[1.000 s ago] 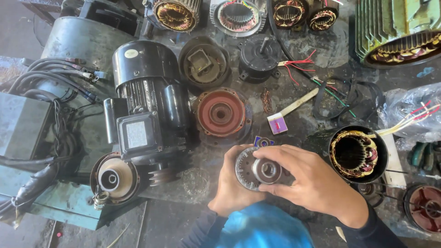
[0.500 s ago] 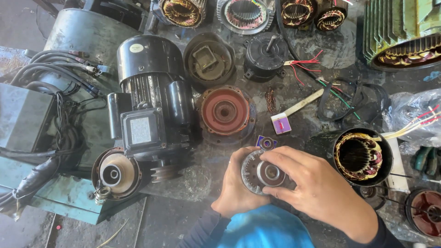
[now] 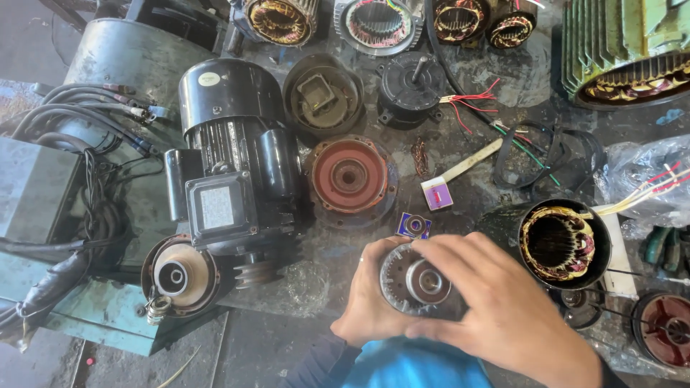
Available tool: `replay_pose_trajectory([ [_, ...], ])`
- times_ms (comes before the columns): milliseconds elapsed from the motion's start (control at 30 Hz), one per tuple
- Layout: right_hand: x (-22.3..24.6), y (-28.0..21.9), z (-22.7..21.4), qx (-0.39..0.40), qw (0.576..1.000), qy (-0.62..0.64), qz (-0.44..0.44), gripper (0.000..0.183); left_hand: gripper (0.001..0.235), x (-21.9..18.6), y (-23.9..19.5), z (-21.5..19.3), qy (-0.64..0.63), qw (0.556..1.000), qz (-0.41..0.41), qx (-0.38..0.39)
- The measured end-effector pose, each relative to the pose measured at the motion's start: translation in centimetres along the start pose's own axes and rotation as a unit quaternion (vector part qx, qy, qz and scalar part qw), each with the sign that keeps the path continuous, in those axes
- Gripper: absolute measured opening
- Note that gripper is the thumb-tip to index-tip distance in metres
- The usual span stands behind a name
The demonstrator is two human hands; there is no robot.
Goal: The person unpacks small boxes containing bearings and places them onto a motor rotor shaft. They handle the rotor and bearings by hand, aligning and seating the bearings on the shaft. The rotor is then set aside on the workbench.
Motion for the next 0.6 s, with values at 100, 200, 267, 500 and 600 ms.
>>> replay_pose_trajectory([
  [100,1.5,-0.1,-4.7,-0.027,0.998,0.047,0.014,0.080,0.095,-0.4,0.3,0.2,0.004,1.000,0.017,-0.004],
  [200,3.1,-0.6,-7.6,-0.092,0.995,0.034,-0.002,0.079,0.097,-0.4,0.1,0.3,0.006,1.000,-0.019,0.015],
  [267,3.4,1.0,-5.4,-0.066,0.996,0.000,-0.054,0.074,0.086,-4.5,2.1,-0.1,-0.071,0.996,-0.059,0.015],
  [500,2.7,2.8,2.9,-0.019,0.991,-0.055,-0.123,0.069,0.068,-5.7,3.9,-0.1,-0.089,0.989,-0.118,0.020],
  [600,3.0,3.4,0.1,0.032,0.974,0.200,-0.102,0.061,0.064,-4.6,3.4,-0.2,-0.057,0.988,-0.137,0.033],
])
Point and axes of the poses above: each hand's wrist, its own y-axis towards the middle knuckle, its own z-axis out of the palm, x = y × z, the point moved 1 cm from there along y, towards the middle knuckle, and after that the axes turned 8 degrees about z, right-handed, at the moved point
